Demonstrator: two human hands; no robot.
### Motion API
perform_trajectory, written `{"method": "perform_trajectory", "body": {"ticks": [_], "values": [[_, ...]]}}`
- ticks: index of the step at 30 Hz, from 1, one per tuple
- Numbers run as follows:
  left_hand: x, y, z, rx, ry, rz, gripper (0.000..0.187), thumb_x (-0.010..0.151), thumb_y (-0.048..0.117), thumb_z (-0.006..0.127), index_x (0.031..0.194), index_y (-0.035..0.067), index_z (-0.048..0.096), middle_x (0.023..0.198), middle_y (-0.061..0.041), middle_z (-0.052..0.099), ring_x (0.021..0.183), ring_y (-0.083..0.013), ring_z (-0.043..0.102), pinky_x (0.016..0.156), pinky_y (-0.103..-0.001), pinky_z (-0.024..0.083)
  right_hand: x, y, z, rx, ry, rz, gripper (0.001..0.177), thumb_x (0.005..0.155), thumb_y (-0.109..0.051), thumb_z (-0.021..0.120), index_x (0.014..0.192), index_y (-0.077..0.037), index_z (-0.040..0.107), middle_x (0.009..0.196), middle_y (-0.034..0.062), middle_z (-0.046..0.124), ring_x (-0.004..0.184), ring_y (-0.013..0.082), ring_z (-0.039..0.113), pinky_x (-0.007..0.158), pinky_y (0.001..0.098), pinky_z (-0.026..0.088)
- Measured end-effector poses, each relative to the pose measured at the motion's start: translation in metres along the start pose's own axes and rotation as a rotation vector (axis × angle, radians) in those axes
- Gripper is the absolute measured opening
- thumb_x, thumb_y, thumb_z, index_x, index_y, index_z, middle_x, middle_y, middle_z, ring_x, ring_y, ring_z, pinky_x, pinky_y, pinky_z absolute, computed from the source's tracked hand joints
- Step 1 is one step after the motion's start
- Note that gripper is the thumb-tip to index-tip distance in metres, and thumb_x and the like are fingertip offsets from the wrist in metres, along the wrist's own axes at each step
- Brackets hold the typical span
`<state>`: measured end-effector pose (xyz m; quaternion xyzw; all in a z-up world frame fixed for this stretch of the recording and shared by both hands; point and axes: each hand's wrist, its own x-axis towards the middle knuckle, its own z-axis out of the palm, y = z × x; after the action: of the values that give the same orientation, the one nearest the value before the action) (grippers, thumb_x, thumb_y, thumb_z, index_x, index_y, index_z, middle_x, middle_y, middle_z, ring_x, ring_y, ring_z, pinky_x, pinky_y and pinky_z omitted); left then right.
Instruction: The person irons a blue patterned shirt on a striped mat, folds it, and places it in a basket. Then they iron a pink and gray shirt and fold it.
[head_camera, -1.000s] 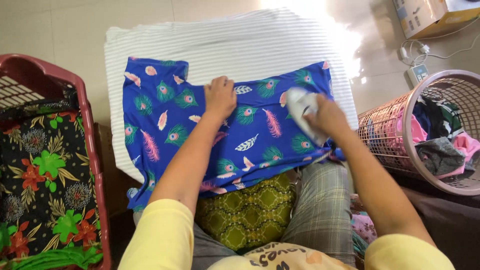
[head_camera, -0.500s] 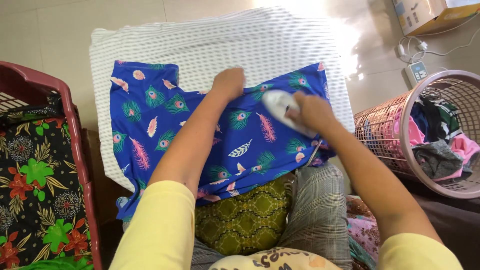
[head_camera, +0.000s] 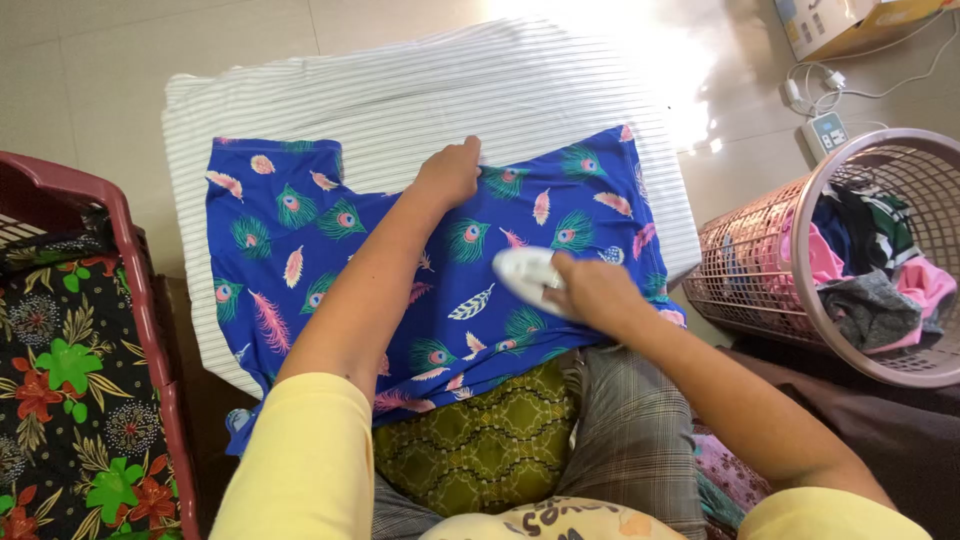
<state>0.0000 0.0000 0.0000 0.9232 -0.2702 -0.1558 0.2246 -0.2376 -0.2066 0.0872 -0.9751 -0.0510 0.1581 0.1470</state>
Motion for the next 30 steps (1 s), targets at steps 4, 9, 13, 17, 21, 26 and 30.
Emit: {"method": "perform_trajectory", "body": {"ticks": [4, 9, 13, 17, 21, 26, 30], "values": [[-0.006, 0.003, -0.003, 0.012, 0.079, -0.027, 0.023, 0.087, 0.009, 0.066, 0.108, 0.005, 0.056, 0.103, -0.018, 0.071, 0.099, -0.0403, 0.068, 0.079, -0.053, 0.054, 0.045, 0.049, -0.024, 0.059, 0.219, 0.231, 0.046, 0.086, -0.041, 0.076, 0.108, -0.003, 0.060, 0.090, 0.0264, 0.071, 0.087, 0.0455, 0.070, 0.077, 0.0553, 0.055], [0.020, 0.038, -0.006, 0.041, -0.016, -0.116, 0.039, 0.077, 0.015, 0.075, 0.112, 0.006, 0.059, 0.107, -0.019, 0.069, 0.105, -0.0389, 0.066, 0.086, -0.051, 0.054, 0.050, 0.077, -0.046, 0.072, 0.149, 0.356, 0.053, 0.085, -0.044, 0.078, 0.110, -0.002, 0.058, 0.095, 0.0269, 0.071, 0.092, 0.0460, 0.070, 0.082, 0.0547, 0.056], [0.059, 0.068, 0.017, -0.027, -0.007, -0.015, 0.036, 0.085, 0.026, 0.076, 0.111, 0.003, 0.065, 0.110, -0.021, 0.068, 0.106, -0.0397, 0.066, 0.090, -0.051, 0.054, 0.016, 0.047, -0.025, 0.026, 0.072, 0.269, 0.050, 0.083, -0.043, 0.078, 0.106, -0.003, 0.057, 0.087, 0.0248, 0.072, 0.086, 0.0454, 0.070, 0.077, 0.0547, 0.055], [0.072, 0.094, 0.043, 0.142, 0.043, 0.125, 0.020, 0.074, 0.009, 0.070, 0.094, 0.009, 0.071, 0.111, -0.016, 0.065, 0.104, -0.0374, 0.066, 0.083, -0.047, 0.056, -0.018, 0.020, -0.017, 0.041, -0.036, 0.151, 0.044, 0.088, -0.043, 0.073, 0.108, -0.007, 0.057, 0.085, 0.0209, 0.073, 0.082, 0.0411, 0.073, 0.076, 0.0533, 0.057], [0.074, 0.095, 0.048, -0.003, 0.174, 0.081, 0.015, 0.087, 0.003, 0.062, 0.102, 0.006, 0.063, 0.106, -0.016, 0.068, 0.102, -0.0392, 0.067, 0.083, -0.050, 0.054, 0.002, 0.039, -0.018, 0.055, -0.045, 0.195, 0.043, 0.089, -0.042, 0.071, 0.111, -0.006, 0.059, 0.086, 0.0209, 0.073, 0.080, 0.0406, 0.073, 0.075, 0.0522, 0.058], [0.063, 0.081, 0.043, -0.233, 0.140, 0.110, 0.008, 0.094, 0.007, 0.061, 0.102, 0.006, 0.061, 0.107, -0.015, 0.069, 0.106, -0.0376, 0.066, 0.087, -0.049, 0.053, 0.075, 0.100, -0.044, 0.015, 0.216, 0.319, 0.055, 0.087, -0.047, 0.077, 0.113, -0.001, 0.061, 0.095, 0.0273, 0.071, 0.091, 0.0453, 0.070, 0.081, 0.0535, 0.055], [0.042, 0.054, 0.026, -0.082, 0.242, 0.148, 0.040, 0.073, 0.017, 0.075, 0.109, 0.003, 0.062, 0.113, -0.019, 0.066, 0.109, -0.0404, 0.063, 0.088, -0.049, 0.052, 0.089, 0.104, -0.053, 0.086, 0.168, 0.428, 0.058, 0.082, -0.046, 0.081, 0.107, 0.002, 0.062, 0.098, 0.0284, 0.071, 0.093, 0.0446, 0.071, 0.084, 0.0523, 0.056]]}}
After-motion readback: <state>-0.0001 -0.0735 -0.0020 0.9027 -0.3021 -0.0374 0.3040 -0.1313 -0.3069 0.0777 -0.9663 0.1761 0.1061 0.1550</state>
